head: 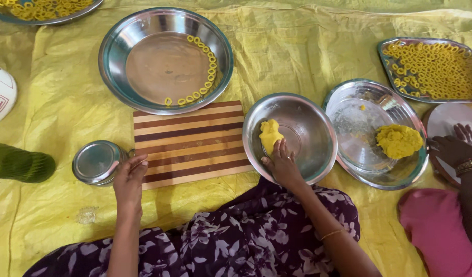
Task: The person sits on a yellow tarp and repeatedly rolls small pieces of yellow dough into thin ropes, then joins the ends to form rings. The rings are placed into a metal bowl. A second person is visible to the right, also shaping dough.
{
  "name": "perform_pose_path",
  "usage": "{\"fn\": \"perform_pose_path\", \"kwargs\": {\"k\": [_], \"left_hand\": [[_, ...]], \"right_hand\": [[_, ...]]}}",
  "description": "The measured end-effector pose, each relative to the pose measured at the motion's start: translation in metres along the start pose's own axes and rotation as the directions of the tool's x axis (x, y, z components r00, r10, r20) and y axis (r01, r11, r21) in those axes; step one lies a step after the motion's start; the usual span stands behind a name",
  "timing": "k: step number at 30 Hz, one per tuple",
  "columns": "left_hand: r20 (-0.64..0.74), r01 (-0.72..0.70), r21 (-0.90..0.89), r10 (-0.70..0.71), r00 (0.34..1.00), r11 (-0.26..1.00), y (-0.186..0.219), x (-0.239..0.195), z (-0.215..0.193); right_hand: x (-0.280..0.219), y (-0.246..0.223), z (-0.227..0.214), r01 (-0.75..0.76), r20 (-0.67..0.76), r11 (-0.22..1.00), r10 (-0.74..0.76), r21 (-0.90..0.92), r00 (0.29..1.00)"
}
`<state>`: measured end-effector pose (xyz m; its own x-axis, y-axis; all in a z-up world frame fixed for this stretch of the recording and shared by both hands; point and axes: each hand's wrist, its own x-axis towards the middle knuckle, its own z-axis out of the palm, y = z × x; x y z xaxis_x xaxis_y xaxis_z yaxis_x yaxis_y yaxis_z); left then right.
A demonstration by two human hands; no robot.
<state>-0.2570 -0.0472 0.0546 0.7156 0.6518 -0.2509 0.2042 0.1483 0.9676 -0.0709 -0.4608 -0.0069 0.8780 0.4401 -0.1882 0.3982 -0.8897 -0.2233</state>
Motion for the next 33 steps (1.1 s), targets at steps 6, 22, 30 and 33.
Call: {"fn": "perform_pose_path", "kwargs": {"k": [6, 22, 30, 33], "left_hand": [[-0.012, 0.071, 0.041, -0.07, 0.997, 0.997, 0.009, 0.001, 0.003], [-0.022, 0.081, 0.042, -0.08, 0.997, 0.996, 0.007, 0.005, 0.005], [0.009, -0.046, -0.033, 0.046, 0.999, 0.998, -0.006, 0.01, 0.002], [0.001, -0.043, -0.029, 0.043, 0.999, 0.999, -0.007, 0.006, -0.001]], "right_hand": [[0.005, 0.002, -0.003, -0.039, 0.154, 0.999, 0.037, 0.007, 0.987], [0.004, -0.007, 0.009, 0.138, -0.006, 0.859, -0.162, -0.493, 0.987], [0.003, -0.01, -0.027, -0.056, -0.072, 0.998, 0.057, 0.013, 0.996], [-0.003, -0.002, -0.049, -0.201, -0.204, 0.839, 0.343, 0.506, 0.917]]}}
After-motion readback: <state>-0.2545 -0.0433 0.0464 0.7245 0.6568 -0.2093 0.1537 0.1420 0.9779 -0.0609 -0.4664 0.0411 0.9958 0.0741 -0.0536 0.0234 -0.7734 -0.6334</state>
